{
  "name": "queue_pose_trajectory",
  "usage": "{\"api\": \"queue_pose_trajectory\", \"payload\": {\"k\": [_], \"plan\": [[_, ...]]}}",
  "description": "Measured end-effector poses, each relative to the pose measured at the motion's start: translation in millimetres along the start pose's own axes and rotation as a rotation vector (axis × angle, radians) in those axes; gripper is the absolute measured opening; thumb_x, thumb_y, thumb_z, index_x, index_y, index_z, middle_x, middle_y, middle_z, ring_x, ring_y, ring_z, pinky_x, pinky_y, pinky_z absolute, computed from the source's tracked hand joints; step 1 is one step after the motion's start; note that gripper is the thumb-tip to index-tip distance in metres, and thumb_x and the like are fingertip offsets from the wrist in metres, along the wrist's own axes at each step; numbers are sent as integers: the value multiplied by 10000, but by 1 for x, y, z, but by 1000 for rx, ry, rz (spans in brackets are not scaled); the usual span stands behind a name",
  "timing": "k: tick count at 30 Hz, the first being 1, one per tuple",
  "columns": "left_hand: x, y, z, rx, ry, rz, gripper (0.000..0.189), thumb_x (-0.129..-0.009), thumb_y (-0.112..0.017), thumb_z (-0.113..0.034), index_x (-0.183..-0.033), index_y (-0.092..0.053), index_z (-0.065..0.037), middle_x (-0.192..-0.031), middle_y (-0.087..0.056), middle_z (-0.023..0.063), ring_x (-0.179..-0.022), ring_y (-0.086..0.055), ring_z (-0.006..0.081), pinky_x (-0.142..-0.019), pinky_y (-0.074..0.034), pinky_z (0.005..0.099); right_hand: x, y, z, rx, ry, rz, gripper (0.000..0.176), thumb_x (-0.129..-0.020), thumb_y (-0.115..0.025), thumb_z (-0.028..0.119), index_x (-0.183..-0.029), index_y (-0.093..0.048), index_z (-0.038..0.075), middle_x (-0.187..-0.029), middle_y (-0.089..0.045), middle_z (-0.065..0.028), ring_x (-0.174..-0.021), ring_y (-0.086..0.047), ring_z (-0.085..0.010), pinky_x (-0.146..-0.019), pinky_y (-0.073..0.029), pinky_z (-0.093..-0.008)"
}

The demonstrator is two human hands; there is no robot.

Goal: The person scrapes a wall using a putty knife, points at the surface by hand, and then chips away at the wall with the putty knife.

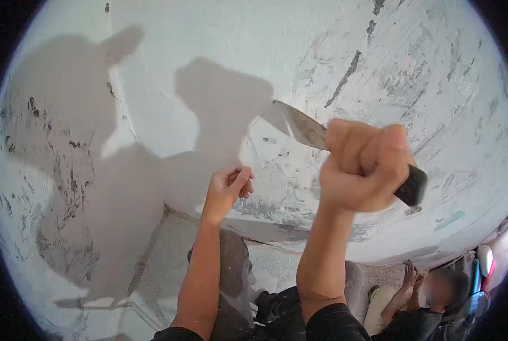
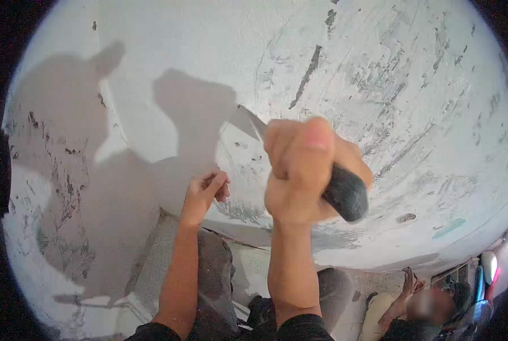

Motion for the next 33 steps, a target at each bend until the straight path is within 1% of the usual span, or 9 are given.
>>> {"api": "queue_pose_trajectory", "payload": {"k": [4, 7, 8, 15, 16, 27, 28, 29, 33], "plan": [[3, 1, -2, 22, -5, -25, 246, -964, -586, -236, -844, -632, -26, -640, -588, 21, -563, -528, 74, -523, -433, 235, -15, 24, 21, -294, 61, 168, 320, -816, -501, -15, -553, -333, 57, -477, -372, -20, -410, -313, -86, -387, -263, -277], [0, 1, 4, 51, 12, -17, 246, -963, -587, -239, -834, -627, -33, -640, -586, 15, -561, -523, 70, -522, -428, 231, 7, 9, -16, -172, -23, -102, 343, -842, -512, -8, -554, -340, 64, -473, -369, -16, -404, -305, -87, -388, -262, -284], [0, -1, 2, 51, 8, -12, 246, -963, -587, -239, -834, -627, -33, -640, -586, 15, -561, -523, 70, -522, -428, 231, 10, 8, -20, -309, -111, -6, 373, -869, -535, 15, -550, -347, 58, -469, -363, -10, -400, -301, -88, -385, -268, -283], [1, 5, 2, 3, -3, -16, 270, -954, -599, -280, -843, -640, -37, -642, -591, 14, -567, -541, 82, -534, -452, 242, 12, 10, 9, 250, 311, 111, 354, -844, -486, -28, -553, -298, 47, -448, -342, -33, -360, -305, -120, -349, -253, -287], [0, 3, 2, 26, -9, -6, 273, -953, -601, -282, -842, -639, -35, -642, -592, 16, -567, -542, 83, -534, -451, 241, 15, 10, 2, -284, 62, -12, 323, -783, -478, -116, -569, -299, 46, -451, -339, -44, -348, -292, -135, -350, -245, -287], [2, 0, 2, 10, 3, -14, 261, -955, -596, -267, -838, -634, -37, -648, -588, 19, -572, -533, 88, -545, -448, 241, 9, 8, 17, -178, 19, -85, 371, -747, -513, -133, -526, -281, 52, -448, -336, -64, -346, -295, -135, -363, -234, -284], [2, 0, 1, 2, 12, -23, 259, -955, -596, -264, -837, -633, -37, -650, -587, 19, -573, -533, 90, -544, -446, 241, -9, 21, 23, -61, 196, 408, 425, -880, -497, 12, -516, -283, 60, -446, -335, -49, -346, -280, -121, -358, -233, -291], [2, 1, 1, 3, 13, -27, 259, -955, -596, -264, -837, -633, -37, -650, -587, 19, -573, -533, 90, -544, -446, 241, -4, 24, 17, -64, 194, 410, 425, -880, -497, 12, -516, -283, 60, -446, -335, -49, -346, -280, -121, -358, -233, -291], [3, -1, 3, 35, 28, 2, 246, -952, -600, -254, -842, -628, -36, -657, -588, 19, -582, -531, 86, -550, -439, 239, 7, 14, 4, -370, -126, -114, 390, -749, -563, -122, -526, -286, 40, -447, -313, -55, -364, -280, -130, -364, -219, -295]]}}
Point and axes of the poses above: each hand's wrist, its own x-axis away from the middle knuckle, its own y-axis out of the back of the hand, z = x × y, the point moved 1 cm from there along -x, towards the middle knuckle
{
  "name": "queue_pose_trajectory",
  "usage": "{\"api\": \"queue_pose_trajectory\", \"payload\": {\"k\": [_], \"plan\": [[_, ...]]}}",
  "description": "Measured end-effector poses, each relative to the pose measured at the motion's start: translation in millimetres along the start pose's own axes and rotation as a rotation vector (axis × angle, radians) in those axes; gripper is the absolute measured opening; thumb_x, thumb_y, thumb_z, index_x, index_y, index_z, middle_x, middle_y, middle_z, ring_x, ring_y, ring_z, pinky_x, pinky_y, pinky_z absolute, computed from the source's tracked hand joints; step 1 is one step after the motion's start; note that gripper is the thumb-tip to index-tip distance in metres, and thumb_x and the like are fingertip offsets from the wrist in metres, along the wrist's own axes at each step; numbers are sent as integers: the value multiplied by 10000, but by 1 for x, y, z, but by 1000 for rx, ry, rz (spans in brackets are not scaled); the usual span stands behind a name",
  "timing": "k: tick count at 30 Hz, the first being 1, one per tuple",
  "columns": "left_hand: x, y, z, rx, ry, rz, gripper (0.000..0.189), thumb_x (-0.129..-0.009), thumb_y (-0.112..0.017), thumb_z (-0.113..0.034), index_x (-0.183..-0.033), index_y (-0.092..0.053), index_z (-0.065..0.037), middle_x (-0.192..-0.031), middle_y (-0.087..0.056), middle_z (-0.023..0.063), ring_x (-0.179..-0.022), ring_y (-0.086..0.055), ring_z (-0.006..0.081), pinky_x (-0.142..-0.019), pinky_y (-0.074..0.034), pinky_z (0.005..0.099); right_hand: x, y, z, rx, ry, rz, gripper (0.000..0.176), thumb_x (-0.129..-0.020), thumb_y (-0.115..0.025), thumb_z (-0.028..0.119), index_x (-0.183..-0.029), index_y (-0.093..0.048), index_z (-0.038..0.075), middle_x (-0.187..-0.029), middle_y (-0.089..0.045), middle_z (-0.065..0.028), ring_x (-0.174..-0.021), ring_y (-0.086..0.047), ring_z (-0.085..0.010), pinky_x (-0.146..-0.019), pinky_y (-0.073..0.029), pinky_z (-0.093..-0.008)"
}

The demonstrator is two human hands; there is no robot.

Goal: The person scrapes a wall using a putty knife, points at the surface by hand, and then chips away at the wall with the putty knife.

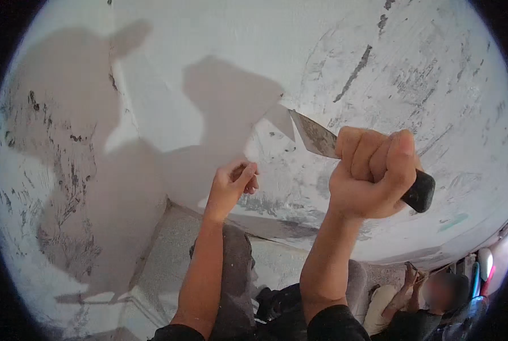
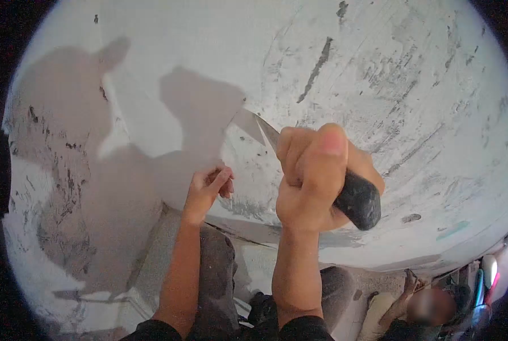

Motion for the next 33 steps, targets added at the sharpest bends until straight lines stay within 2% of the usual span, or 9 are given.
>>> {"api": "queue_pose_trajectory", "payload": {"k": [2, 8, 10, 11, 18, 21, 24, 25, 33], "plan": [[-1, 0, 0, 8, 15, 0, 243, -952, -600, -252, -843, -626, -37, -658, -588, 20, -584, -529, 84, -552, -436, 238, -2, -3, 7, 381, 143, 192, 383, -947, -350, 208, -589, -228, 151, -424, -191, 32, -364, -116, -78, -360, -142, -287], [-1, -1, 0, 7, -2, -13, 232, -956, -595, -232, -855, -635, -27, -658, -597, 15, -568, -532, 67, -531, -424, 217, 2, 5, -5, 555, 277, -15, 413, -960, -383, 228, -585, -229, 151, -420, -192, 28, -366, -119, -73, -361, -140, -283], [0, 0, -1, -39, 9, -19, 250, -945, -611, -261, -836, -633, -37, -657, -593, 17, -582, -540, 80, -542, -445, 240, 0, -6, 8, 431, 162, 111, 358, -859, -507, 38, -552, -323, 60, -451, -322, -10, -380, -268, -110, -363, -255, -298], [0, 0, -1, -39, 11, -25, 250, -945, -611, -261, -836, -633, -37, -657, -593, 17, -582, -540, 80, -542, -445, 240, -2, -6, 13, 197, 137, 154, 354, -866, -493, 37, -553, -332, 72, -447, -325, -8, -372, -246, -101, -366, -244, -278], [-2, -2, -5, -32, -10, -11, 233, -951, -600, -237, -847, -634, -31, -652, -593, 19, -579, -539, 72, -539, -439, 230, 0, -9, 8, 531, 98, 101, 445, -930, -512, 144, -522, -357, 56, -445, -383, -15, -382, -313, -86, -379, -222, -250], [0, 1, -4, -40, -6, -30, 240, -949, -602, -245, -839, -632, -34, -657, -590, 20, -590, -544, 79, -551, -450, 239, -9, -12, 21, 203, 106, 269, 487, -952, -492, 174, -511, -331, 47, -439, -369, -18, -383, -295, -74, -368, -208, -258], [-1, 3, 0, -14, -15, -17, 239, -952, -597, -245, -839, -632, -37, -659, -591, 19, -593, -544, 79, -553, -450, 241, -6, -9, -1, 399, 101, 176, 464, -950, -463, 143, -517, -337, 32, -432, -354, -30, -373, -294, -90, -363, -214, -263], [-2, 2, 1, -19, -16, -4, 239, -952, -596, -248, -841, -633, -40, -660, -592, 18, -594, -544, 80, -554, -450, 243, -7, -16, -1, 478, 115, 211, 405, -948, -386, 185, -587, -207, 155, -433, -183, 39, -381, -115, -58, -356, -150, -273], [2, 2, -1, -41, -14, -2, 239, -952, -599, -249, -853, -636, -35, -662, -594, 18, -581, -541, 75, -544, -457, 235, -8, -15, -3, 481, 107, 209, 408, -948, -373, 215, -576, -214, 156, -421, -189, 28, -368, -130, -59, -345, -136, -286]]}}
Point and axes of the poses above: each hand's wrist, its own x-axis away from the middle knuckle, its own y-axis out of the back of the hand, z = x × y, the point moved 1 cm from there along -x, towards the middle knuckle
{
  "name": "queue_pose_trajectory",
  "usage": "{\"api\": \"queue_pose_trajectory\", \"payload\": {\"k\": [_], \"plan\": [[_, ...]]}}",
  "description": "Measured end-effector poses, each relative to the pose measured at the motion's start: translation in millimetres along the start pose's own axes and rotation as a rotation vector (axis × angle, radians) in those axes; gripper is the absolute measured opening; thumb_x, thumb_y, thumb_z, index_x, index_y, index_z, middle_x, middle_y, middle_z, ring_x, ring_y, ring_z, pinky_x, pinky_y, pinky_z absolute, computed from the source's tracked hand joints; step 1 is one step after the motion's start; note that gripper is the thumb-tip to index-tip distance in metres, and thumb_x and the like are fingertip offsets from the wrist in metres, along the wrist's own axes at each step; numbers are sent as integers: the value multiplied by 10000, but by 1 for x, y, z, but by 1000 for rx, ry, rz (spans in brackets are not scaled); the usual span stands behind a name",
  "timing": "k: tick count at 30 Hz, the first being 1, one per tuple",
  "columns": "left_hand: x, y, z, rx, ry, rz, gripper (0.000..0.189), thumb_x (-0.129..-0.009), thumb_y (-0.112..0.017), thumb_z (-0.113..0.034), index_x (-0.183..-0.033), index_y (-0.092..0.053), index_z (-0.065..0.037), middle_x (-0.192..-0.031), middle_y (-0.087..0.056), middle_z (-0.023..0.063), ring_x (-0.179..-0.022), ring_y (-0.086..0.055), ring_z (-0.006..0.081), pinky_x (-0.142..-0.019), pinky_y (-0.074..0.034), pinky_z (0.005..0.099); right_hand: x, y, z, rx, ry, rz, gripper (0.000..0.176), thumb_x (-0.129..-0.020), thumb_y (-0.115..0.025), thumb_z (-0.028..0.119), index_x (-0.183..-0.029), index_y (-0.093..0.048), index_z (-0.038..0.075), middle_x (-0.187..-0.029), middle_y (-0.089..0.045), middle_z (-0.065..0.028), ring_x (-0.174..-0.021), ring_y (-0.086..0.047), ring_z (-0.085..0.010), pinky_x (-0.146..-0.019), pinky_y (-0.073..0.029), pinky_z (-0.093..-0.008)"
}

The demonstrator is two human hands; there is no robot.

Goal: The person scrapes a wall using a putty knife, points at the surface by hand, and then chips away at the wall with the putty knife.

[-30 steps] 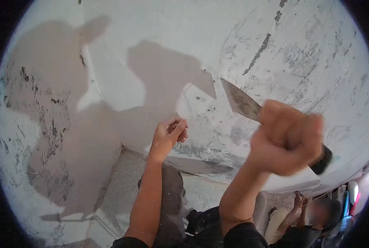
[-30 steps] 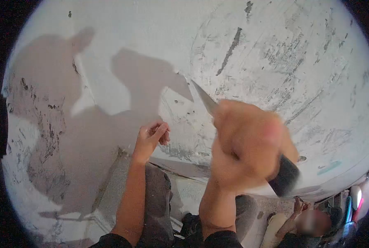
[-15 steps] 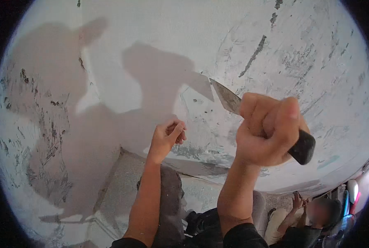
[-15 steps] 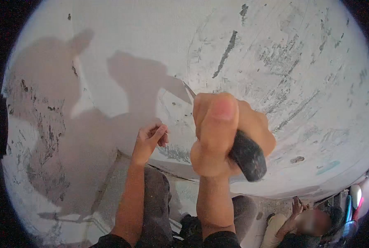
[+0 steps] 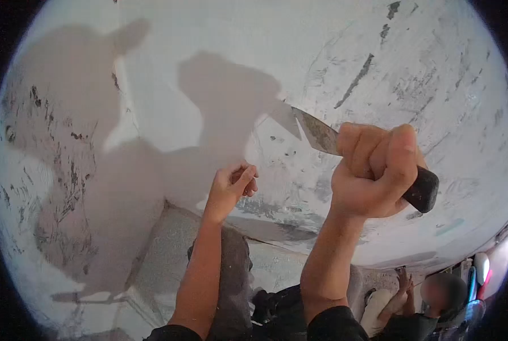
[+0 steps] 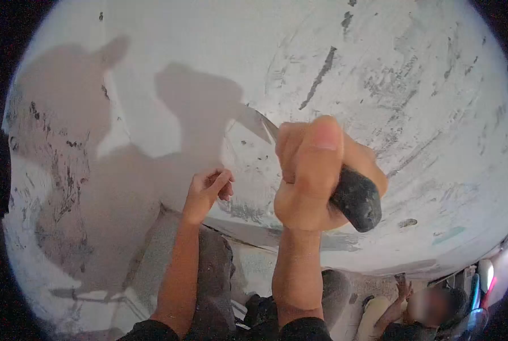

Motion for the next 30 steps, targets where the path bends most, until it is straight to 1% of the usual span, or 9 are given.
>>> {"api": "queue_pose_trajectory", "payload": {"k": [3, 6, 10, 15, 17, 19, 23, 25, 30], "plan": [[-3, -1, 3, 20, 2, -5, 241, -954, -597, -252, -858, -637, -34, -662, -595, 17, -572, -541, 72, -539, -455, 233, -3, 7, 11, -230, 93, 8, 389, -915, -481, 82, -544, -365, 49, -439, -344, -21, -358, -280, -103, -370, -267, -266], [-2, 3, 0, 18, -13, -24, 248, -956, -595, -259, -859, -637, -35, -658, -592, 15, -572, -543, 72, -538, -452, 234, -11, 21, 22, -245, 110, 228, 354, -874, -516, 8, -560, -360, 58, -435, -313, -15, -355, -274, -107, -372, -282, -277], [-3, 0, 1, 51, -1, 11, 287, -946, -612, -293, -849, -637, -24, -649, -597, 13, -570, -538, 69, -529, -440, 223, -2, 4, 1, -227, 26, 12, 352, -814, -468, -78, -556, -298, 92, -456, -269, 12, -366, -236, -92, -383, -226, -268], [-2, 2, 0, 29, -15, -11, 282, -950, -605, -283, -850, -637, -21, -647, -598, 16, -567, -537, 69, -528, -441, 224, -10, 17, 6, -364, 137, 195, 422, -846, -549, 4, -508, -313, 88, -438, -322, 13, -382, -260, -64, -384, -196, -254], [-3, -3, -1, 39, -23, 16, 279, -953, -601, -278, -847, -636, -22, -646, -597, 17, -568, -537, 69, -528, -441, 224, -4, -1, 1, -189, -48, -116, 448, -829, -480, -41, -507, -219, 128, -424, -288, 17, -368, -220, -76, -386, -168, -256], [-1, -3, -2, -12, 4, 0, 268, -958, -594, -266, -847, -635, -26, -650, -596, 17, -577, -537, 70, -532, -440, 225, -7, 12, 13, -44, -62, -62, 448, -845, -478, -17, -508, -217, 125, -426, -290, 17, -362, -226, -84, -385, -176, -265], [-1, 1, 1, -26, 2, -21, 249, -961, -588, -251, -854, -637, -31, -655, -595, 16, -584, -535, 70, -539, -442, 224, -7, 18, 19, -404, -17, 58, 450, -858, -579, 141, -480, -357, 44, -426, -366, -33, -388, -337, -69, -382, -217, -269], [-3, 0, 1, -15, -3, 3, 241, -961, -587, -243, -860, -636, -30, -658, -593, 14, -581, -531, 67, -543, -442, 222, -1, 9, 8, 263, -54, 26, 421, -844, -540, 101, -476, -342, 44, -431, -375, -46, -385, -355, -106, -382, -241, -263], [-1, 0, 1, 19, -12, -7, 256, -958, -597, -263, -856, -637, -32, -658, -590, 11, -585, -540, 72, -541, -444, 229, -12, 13, 22, -369, 39, 71, 440, -878, -506, 24, -488, -307, 65, -425, -344, -20, -384, -308, -67, -381, -201, -264]]}}
Point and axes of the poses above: each hand's wrist, its own x-axis away from the middle knuckle, its own y-axis out of the back of the hand, z = x × y, the point moved 1 cm from there along -x, towards the middle knuckle
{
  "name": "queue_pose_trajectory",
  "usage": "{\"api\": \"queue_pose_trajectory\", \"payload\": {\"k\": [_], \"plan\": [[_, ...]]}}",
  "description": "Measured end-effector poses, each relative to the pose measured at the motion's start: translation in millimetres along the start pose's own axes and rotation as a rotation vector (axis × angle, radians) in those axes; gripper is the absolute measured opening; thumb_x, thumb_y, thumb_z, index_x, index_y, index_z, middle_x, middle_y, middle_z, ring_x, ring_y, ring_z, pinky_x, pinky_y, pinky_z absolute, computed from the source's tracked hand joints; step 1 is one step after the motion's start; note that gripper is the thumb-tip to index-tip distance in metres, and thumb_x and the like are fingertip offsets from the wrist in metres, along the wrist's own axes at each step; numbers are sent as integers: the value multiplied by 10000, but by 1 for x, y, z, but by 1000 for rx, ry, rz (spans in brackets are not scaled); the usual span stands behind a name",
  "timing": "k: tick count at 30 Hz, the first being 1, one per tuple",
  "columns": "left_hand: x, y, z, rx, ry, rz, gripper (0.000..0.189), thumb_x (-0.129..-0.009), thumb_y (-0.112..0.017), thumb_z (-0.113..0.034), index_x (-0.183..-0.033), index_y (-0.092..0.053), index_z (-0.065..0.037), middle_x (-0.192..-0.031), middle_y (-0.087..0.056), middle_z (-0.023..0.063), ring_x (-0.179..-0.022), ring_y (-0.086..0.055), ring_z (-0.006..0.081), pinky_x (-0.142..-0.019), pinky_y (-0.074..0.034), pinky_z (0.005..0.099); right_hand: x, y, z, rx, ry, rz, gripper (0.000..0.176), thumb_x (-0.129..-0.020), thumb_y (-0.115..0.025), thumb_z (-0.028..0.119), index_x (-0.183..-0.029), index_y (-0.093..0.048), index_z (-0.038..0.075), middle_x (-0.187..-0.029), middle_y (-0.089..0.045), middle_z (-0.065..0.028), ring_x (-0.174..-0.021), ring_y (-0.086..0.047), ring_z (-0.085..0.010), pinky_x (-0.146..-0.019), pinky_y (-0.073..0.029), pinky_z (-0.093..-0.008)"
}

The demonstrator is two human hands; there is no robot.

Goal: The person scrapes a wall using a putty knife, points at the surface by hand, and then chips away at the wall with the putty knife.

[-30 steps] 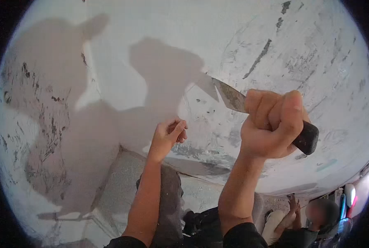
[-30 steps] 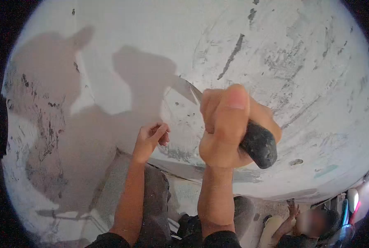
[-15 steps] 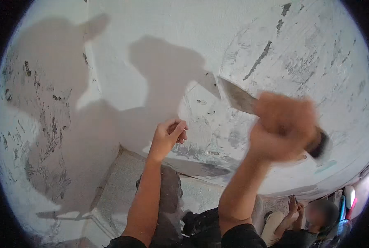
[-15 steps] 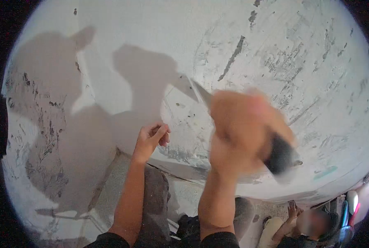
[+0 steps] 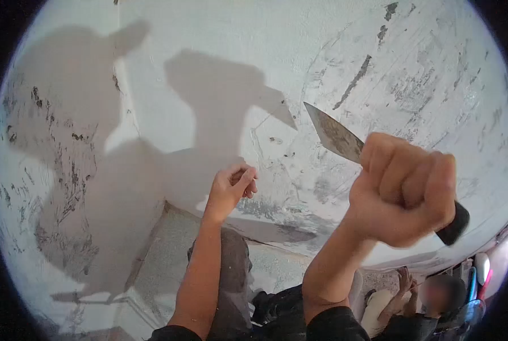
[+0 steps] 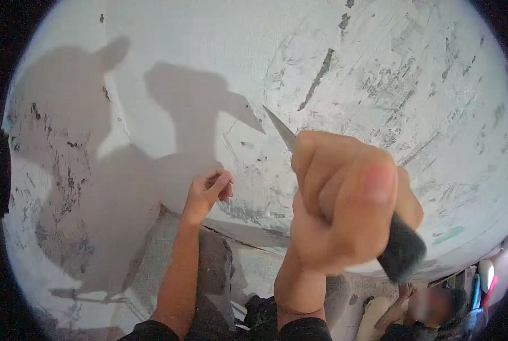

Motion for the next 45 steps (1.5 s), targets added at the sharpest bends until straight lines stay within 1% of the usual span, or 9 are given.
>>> {"api": "queue_pose_trajectory", "payload": {"k": [21, 25, 29, 31, 33, 35, 37, 40, 45], "plan": [[-1, -4, -3, -1, 22, 19, 248, -958, -590, -257, -861, -636, -34, -654, -594, 12, -576, -536, 68, -530, -428, 214, 9, 2, -20, 395, -65, -73, 434, -910, -503, 61, -513, -328, 63, -446, -315, 0, -384, -273, -76, -389, -211, -254], [-1, 0, 0, -5, 28, 7, 245, -956, -594, -253, -865, -637, -29, -657, -600, 16, -575, -536, 67, -530, -428, 215, 7, 6, -12, -112, -130, -83, 395, -882, -574, 108, -515, -457, 22, -461, -412, 8, -412, -317, -51, -399, -219, -248], [-2, -2, 1, -15, 26, 28, 262, -955, -594, -258, -861, -634, -17, -655, -598, 17, -573, -535, 68, -532, -428, 217, 12, 16, -28, 352, -102, 16, 331, -876, -569, 96, -560, -518, 16, -445, -418, -2, -379, -359, -87, -389, -243, -248], [-1, -2, 2, -13, 33, 15, 262, -951, -597, -260, -854, -637, -19, -645, -592, 21, -571, -538, 84, -534, -436, 237, 11, 14, -24, 604, 298, -100, 359, -876, -559, 90, -528, -509, 17, -455, -445, -6, -379, -353, -79, -386, -231, -241], [-1, -2, 0, 4, 33, -6, 264, -950, -599, -260, -851, -638, -18, -643, -592, 23, -570, -538, 86, -537, -437, 236, 1, 12, -6, -132, -130, 24, 344, -869, -589, 110, -549, -533, 0, -458, -408, -35, -405, -395, -114, -396, -300, -265], [0, -3, -1, 19, 35, -7, 266, -949, -600, -260, -847, -638, -16, -640, -591, 24, -570, -539, 88, -540, -437, 235, 9, 14, -34, 423, 25, 27, 378, -874, -608, 127, -534, -504, 1, -456, -377, -19, -429, -393, -98, -405, -286, -267], [-3, -3, -2, -39, 61, 7, 268, -946, -605, -261, -845, -638, -15, -640, -588, 22, -569, -538, 91, -550, -440, 232, 21, 14, -61, 260, -393, -39, 357, -851, -640, 126, -536, -501, 31, -496, -421, 31, -465, -403, -63, -452, -321, -244], [2, -4, -9, -63, 43, -30, 268, -950, -600, -257, -841, -636, -15, -640, -586, 19, -567, -537, 87, -554, -441, 230, 15, 2, -26, 404, 3, 118, 321, -901, -431, 27, -591, -370, 88, -466, -327, 10, -379, -257, -74, -367, -221, -253], [-3, -1, 0, -31, 24, 6, 255, -958, -589, -241, -844, -632, -17, -639, -584, 14, -565, -533, 76, -549, -438, 228, 7, -1, -26, 489, 2, 75, 374, -925, -380, 184, -569, -266, 162, -420, -221, 41, -367, -134, -56, -361, -146, -247]]}}
Point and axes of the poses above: each hand's wrist, its own x-axis away from the middle knuckle, its own y-axis out of the back of the hand, z = x × y, the point moved 1 cm from there along -x, towards the middle knuckle
